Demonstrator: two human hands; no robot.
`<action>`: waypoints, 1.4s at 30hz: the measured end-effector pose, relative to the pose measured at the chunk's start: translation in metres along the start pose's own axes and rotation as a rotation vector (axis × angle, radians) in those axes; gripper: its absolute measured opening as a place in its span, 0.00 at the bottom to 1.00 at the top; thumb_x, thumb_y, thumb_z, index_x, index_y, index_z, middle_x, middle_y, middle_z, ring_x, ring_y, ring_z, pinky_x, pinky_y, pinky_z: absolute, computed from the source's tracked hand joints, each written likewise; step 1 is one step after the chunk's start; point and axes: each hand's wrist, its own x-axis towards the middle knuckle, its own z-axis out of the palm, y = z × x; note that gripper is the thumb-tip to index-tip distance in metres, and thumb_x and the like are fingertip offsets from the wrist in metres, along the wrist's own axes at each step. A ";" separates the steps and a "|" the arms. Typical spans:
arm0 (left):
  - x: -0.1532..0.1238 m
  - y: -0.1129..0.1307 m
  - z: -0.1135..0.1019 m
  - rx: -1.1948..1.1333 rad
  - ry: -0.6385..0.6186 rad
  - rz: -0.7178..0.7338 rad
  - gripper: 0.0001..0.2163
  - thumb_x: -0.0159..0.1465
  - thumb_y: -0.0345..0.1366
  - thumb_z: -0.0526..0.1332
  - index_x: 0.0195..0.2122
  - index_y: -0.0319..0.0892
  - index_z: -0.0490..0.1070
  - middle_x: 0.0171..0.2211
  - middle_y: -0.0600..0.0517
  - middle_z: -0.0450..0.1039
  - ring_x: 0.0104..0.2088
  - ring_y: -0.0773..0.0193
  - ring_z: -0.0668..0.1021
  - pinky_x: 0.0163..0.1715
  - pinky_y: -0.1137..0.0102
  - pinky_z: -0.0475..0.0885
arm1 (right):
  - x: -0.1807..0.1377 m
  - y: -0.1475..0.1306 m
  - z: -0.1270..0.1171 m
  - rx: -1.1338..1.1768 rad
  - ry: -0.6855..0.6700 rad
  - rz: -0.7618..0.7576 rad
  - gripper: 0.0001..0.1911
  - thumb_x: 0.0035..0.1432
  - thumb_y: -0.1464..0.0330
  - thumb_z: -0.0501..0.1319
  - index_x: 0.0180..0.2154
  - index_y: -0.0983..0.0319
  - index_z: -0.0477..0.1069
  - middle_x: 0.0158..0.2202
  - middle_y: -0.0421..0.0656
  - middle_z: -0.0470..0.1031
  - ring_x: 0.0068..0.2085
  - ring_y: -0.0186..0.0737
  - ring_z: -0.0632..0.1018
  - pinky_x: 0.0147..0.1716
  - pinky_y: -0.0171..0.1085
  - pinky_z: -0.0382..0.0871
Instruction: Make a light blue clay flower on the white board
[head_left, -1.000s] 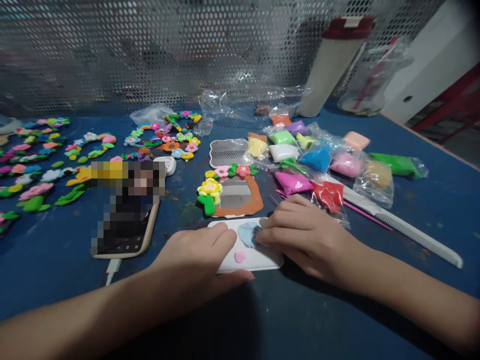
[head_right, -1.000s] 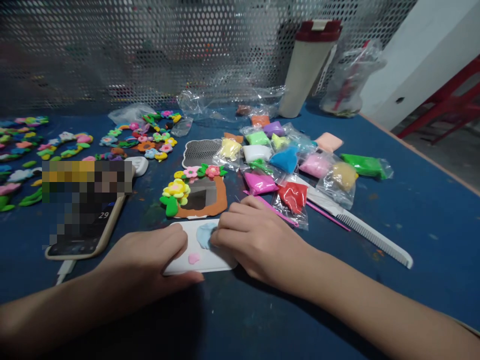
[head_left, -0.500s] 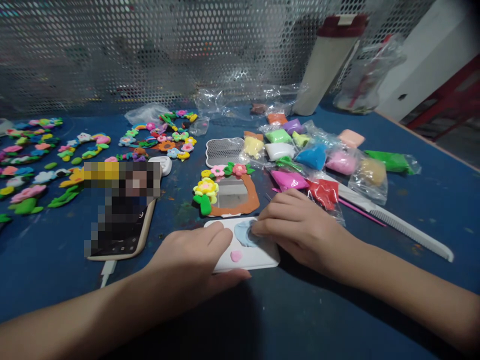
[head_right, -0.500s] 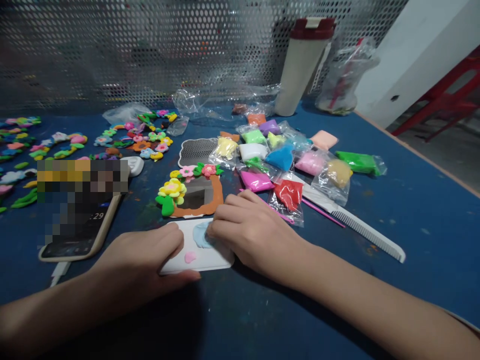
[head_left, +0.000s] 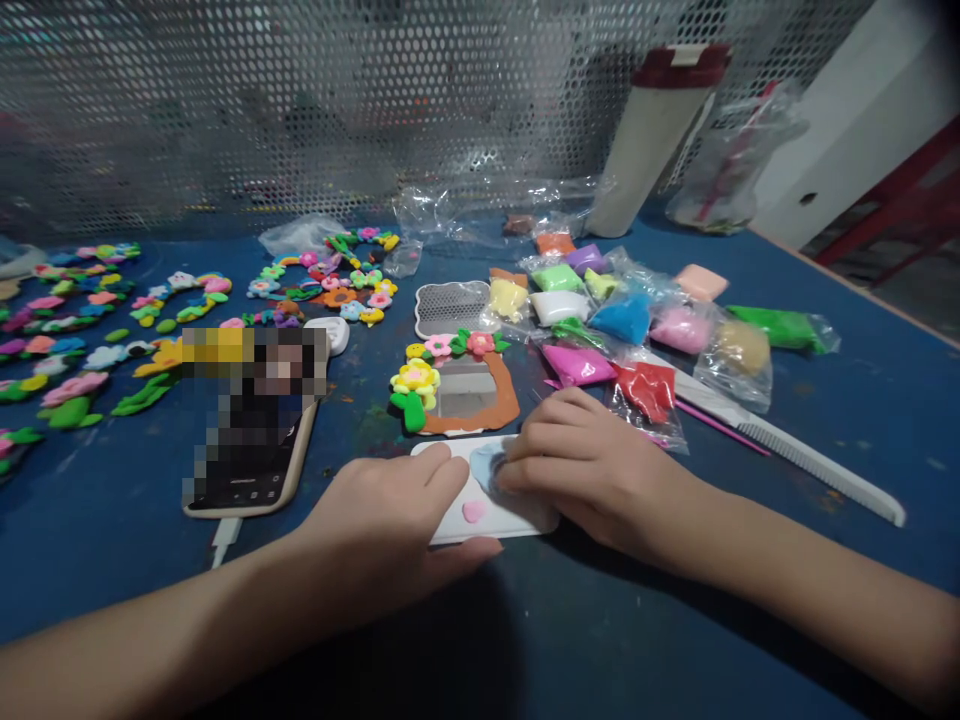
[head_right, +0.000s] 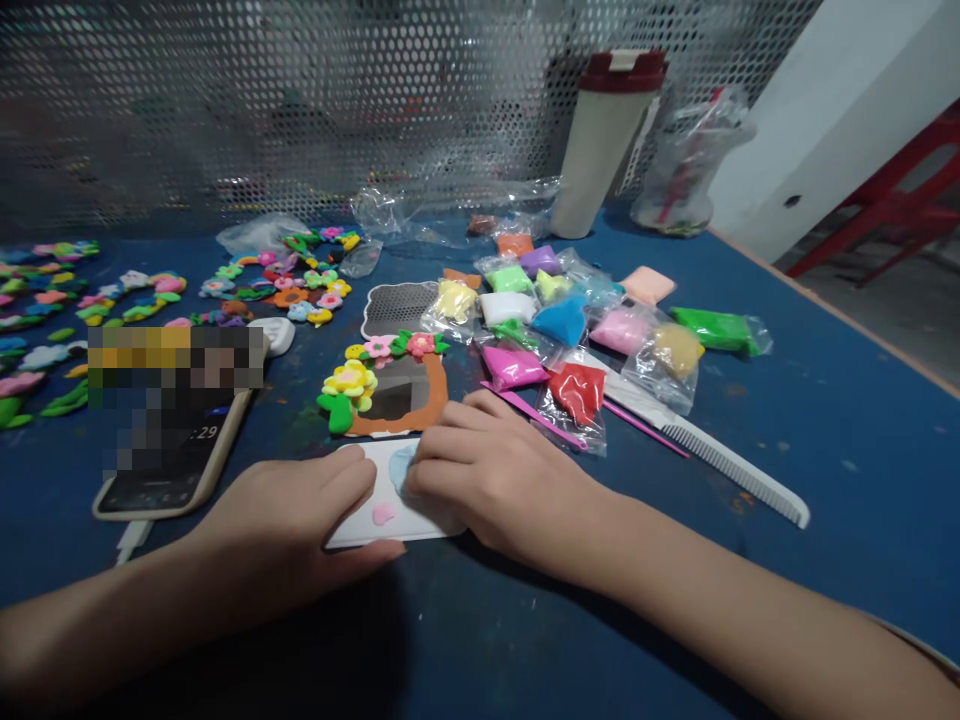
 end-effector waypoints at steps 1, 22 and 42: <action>0.000 0.000 0.000 0.006 0.002 0.000 0.16 0.62 0.51 0.53 0.29 0.43 0.64 0.25 0.52 0.72 0.24 0.58 0.76 0.18 0.69 0.60 | 0.000 -0.001 -0.001 0.010 0.027 0.030 0.13 0.62 0.77 0.51 0.35 0.63 0.73 0.35 0.46 0.76 0.37 0.40 0.69 0.38 0.41 0.61; 0.001 0.000 -0.001 0.033 -0.033 -0.026 0.17 0.62 0.53 0.52 0.30 0.43 0.65 0.26 0.52 0.72 0.23 0.60 0.75 0.16 0.70 0.59 | -0.005 -0.010 -0.017 0.201 0.069 0.218 0.15 0.54 0.82 0.51 0.37 0.63 0.71 0.33 0.45 0.73 0.34 0.39 0.72 0.33 0.37 0.66; -0.002 -0.001 0.003 0.051 0.062 0.020 0.18 0.63 0.52 0.52 0.30 0.42 0.66 0.26 0.51 0.73 0.22 0.58 0.76 0.16 0.69 0.61 | -0.003 -0.010 -0.017 0.152 0.067 0.200 0.13 0.60 0.77 0.53 0.44 0.65 0.72 0.40 0.48 0.75 0.41 0.39 0.73 0.40 0.38 0.69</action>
